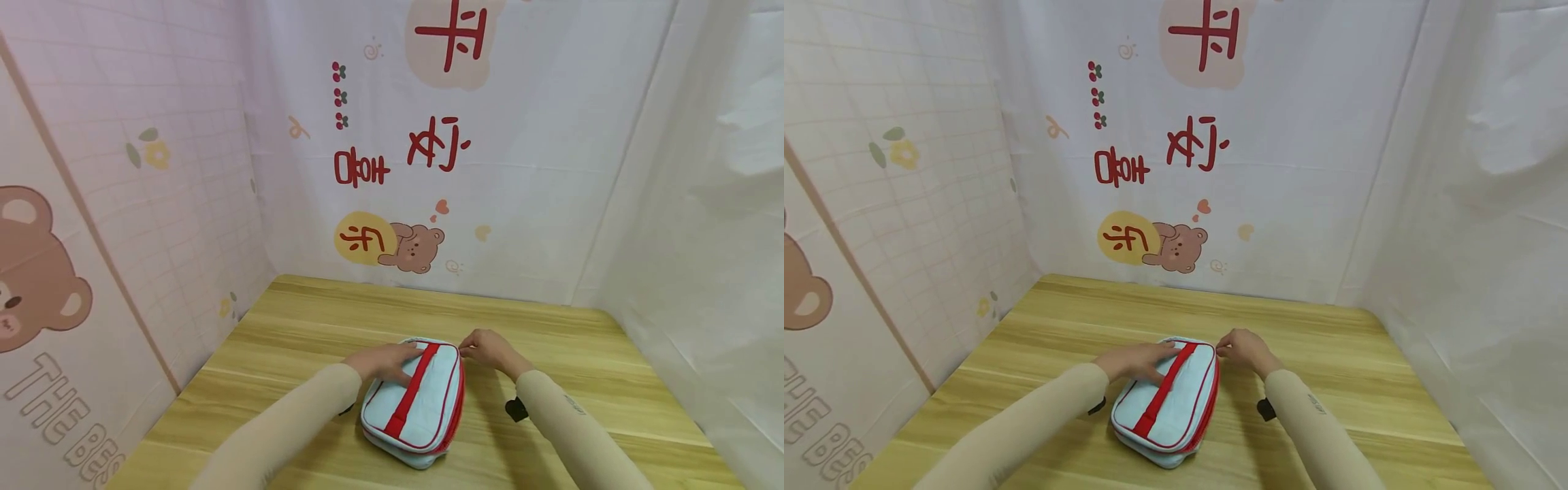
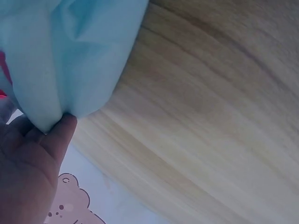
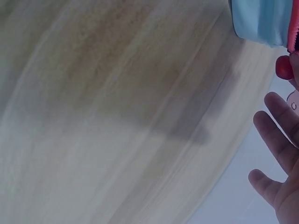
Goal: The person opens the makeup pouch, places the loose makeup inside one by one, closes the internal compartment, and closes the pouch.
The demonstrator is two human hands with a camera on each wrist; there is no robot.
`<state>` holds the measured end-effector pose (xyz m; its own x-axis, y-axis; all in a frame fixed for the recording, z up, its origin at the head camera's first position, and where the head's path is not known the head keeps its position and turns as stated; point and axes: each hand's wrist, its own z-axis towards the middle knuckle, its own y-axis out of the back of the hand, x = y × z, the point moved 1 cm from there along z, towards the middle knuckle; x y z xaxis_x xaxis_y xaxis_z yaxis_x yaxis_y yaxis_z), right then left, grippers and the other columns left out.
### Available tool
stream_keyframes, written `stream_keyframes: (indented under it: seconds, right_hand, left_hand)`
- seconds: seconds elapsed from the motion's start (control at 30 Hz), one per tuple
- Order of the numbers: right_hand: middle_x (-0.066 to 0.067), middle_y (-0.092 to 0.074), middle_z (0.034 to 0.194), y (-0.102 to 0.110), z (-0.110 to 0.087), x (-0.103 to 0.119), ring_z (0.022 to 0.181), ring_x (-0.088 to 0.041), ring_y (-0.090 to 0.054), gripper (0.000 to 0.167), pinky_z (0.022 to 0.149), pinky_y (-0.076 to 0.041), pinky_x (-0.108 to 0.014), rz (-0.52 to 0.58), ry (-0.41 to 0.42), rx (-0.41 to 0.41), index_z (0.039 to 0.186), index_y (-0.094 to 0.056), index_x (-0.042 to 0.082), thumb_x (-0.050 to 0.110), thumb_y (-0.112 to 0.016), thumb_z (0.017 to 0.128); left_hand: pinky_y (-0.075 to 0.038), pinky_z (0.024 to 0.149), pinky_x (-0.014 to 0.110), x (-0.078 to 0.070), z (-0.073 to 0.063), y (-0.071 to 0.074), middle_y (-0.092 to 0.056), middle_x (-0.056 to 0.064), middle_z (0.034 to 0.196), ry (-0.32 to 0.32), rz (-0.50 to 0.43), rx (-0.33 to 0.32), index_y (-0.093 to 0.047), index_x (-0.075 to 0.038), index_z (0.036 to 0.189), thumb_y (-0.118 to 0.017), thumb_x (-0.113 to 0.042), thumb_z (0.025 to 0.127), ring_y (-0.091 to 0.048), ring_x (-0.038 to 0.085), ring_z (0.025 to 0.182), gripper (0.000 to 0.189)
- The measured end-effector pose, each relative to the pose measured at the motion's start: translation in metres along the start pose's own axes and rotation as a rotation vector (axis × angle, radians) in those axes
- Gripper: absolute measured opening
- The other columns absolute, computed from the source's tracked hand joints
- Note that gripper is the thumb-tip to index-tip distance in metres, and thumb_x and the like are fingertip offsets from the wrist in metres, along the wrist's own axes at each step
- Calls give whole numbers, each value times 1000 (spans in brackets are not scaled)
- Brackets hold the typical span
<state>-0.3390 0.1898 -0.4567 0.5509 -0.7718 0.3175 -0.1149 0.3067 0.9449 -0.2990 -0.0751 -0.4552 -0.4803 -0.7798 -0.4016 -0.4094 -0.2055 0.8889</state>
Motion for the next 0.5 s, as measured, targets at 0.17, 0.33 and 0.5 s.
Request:
stream_keyframes:
  seconds: [0.17, 0.33, 0.5]
  right_hand:
    - [2, -74, 90, 3, -11, 0, 91, -23, -68, 13, 80, -54, -42, -12, 43, -6, 90, -80, 13, 11, -68, 92]
    - [2, -73, 91, 2, -27, 2, 90, -23, -67, 12, 79, -54, -42, 24, 51, -14, 90, -81, 13, 13, -69, 92]
    - [6, -72, 89, 0, -39, 8, 88, -18, -66, 10, 76, -54, -38, 69, 26, -9, 88, -81, 16, 18, -71, 91]
  left_hand:
    - [-32, 112, 33, -2, -1, 1, -32, 1, 160, 18, 9, -8, -39, -20, 154, -74, -37, 89, -33, 17, 143, 76]
    - [-33, 111, 33, 0, 0, -1, -32, 0, 159, 32, 15, -15, -39, -22, 154, -74, -36, 89, -34, 16, 142, 75]
    - [-34, 111, 33, 1, 1, -2, -33, 0, 159, 29, 9, -22, -40, -23, 153, -75, -35, 89, -34, 17, 142, 75]
